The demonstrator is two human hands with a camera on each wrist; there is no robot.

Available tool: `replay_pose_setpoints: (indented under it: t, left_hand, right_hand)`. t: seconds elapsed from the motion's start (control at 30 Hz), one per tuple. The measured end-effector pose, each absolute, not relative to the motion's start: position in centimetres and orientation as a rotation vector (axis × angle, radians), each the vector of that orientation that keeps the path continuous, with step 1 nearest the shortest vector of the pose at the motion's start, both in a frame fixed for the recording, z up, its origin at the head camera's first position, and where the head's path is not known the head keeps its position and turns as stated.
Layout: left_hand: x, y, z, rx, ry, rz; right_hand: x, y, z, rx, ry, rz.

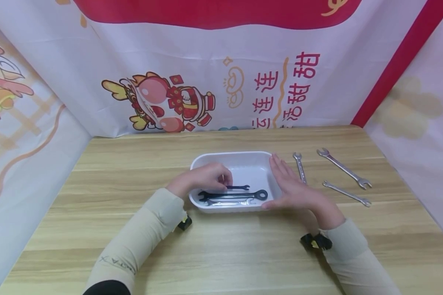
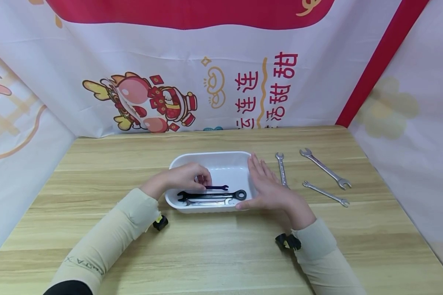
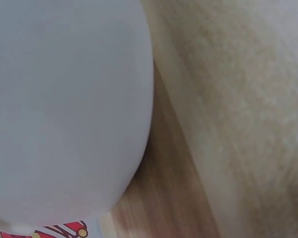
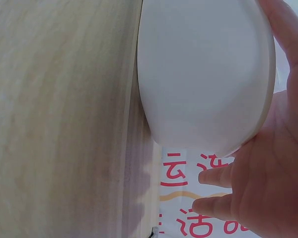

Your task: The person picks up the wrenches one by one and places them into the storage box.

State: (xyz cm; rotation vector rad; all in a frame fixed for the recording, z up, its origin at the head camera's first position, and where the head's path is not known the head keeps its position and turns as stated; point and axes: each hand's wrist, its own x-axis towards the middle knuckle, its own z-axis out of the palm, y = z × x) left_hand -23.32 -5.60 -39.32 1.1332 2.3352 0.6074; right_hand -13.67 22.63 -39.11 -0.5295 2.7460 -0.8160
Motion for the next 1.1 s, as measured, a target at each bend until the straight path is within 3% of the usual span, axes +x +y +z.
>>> replay_pose_setpoints:
  t: [1.1]
  left_hand:
    - [-23.14, -5.42, -39.3, 1.13, 2.342, 0.517]
  right_hand:
    - [-13.65, 22.58, -38.98, -0.524, 2.749, -0.803]
